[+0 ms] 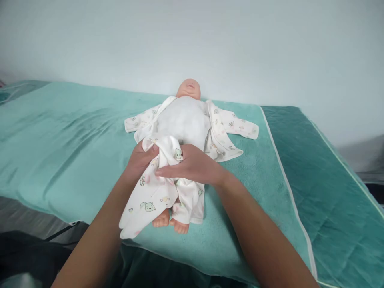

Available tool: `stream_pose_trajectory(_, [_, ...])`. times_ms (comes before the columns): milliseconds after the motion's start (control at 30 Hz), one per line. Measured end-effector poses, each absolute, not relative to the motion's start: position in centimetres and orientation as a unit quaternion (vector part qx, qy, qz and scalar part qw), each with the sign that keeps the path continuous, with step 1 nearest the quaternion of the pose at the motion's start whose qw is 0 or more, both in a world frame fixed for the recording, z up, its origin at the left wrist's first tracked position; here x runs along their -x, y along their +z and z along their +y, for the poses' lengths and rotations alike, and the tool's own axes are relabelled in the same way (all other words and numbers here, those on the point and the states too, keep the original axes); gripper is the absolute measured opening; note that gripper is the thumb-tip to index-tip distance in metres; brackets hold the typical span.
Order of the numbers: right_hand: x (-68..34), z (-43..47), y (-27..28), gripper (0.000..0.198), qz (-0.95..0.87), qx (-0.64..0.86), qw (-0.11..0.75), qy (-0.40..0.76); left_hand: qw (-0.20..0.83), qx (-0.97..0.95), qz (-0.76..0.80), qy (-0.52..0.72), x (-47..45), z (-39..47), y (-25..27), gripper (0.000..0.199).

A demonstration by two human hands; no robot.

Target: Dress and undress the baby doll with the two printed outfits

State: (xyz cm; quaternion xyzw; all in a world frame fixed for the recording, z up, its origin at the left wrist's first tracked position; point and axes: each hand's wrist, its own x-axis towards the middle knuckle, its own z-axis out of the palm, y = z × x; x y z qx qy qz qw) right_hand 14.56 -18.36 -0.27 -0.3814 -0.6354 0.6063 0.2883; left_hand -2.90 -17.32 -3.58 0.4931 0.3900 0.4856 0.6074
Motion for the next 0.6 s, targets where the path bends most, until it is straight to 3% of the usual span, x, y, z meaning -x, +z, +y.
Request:
stream_pose_trajectory(167, [-14.8,-17.8,-1.6,0.028,-0.489,0.381,0.419,0.663,0.619,-0.506,0.371,0.472,3.0,-17.4,-3.3,0.051])
stream_pose_trajectory(300, [-14.7,-17.5,-1.8,0.032,-0.448,0.338,0.464,0.685,0.659,-0.559,0.319,0.388,3.7,-17.1,-3.1,0.054])
stream_pose_trajectory(433, [-14.8,-17.5,-1.5,0.038,-0.492,0.328,0.436,0.679,0.685,-0.526,0.305,0.401,4.0,-17.1,-3.6,0.042])
stream_pose_trajectory(600, [-15.6,-17.7,-0.4,0.053,-0.66,0.327,0.282,0.615,0.679,-0.472,0.301,0.474,3.4,-17.6,-4.0,0.04])
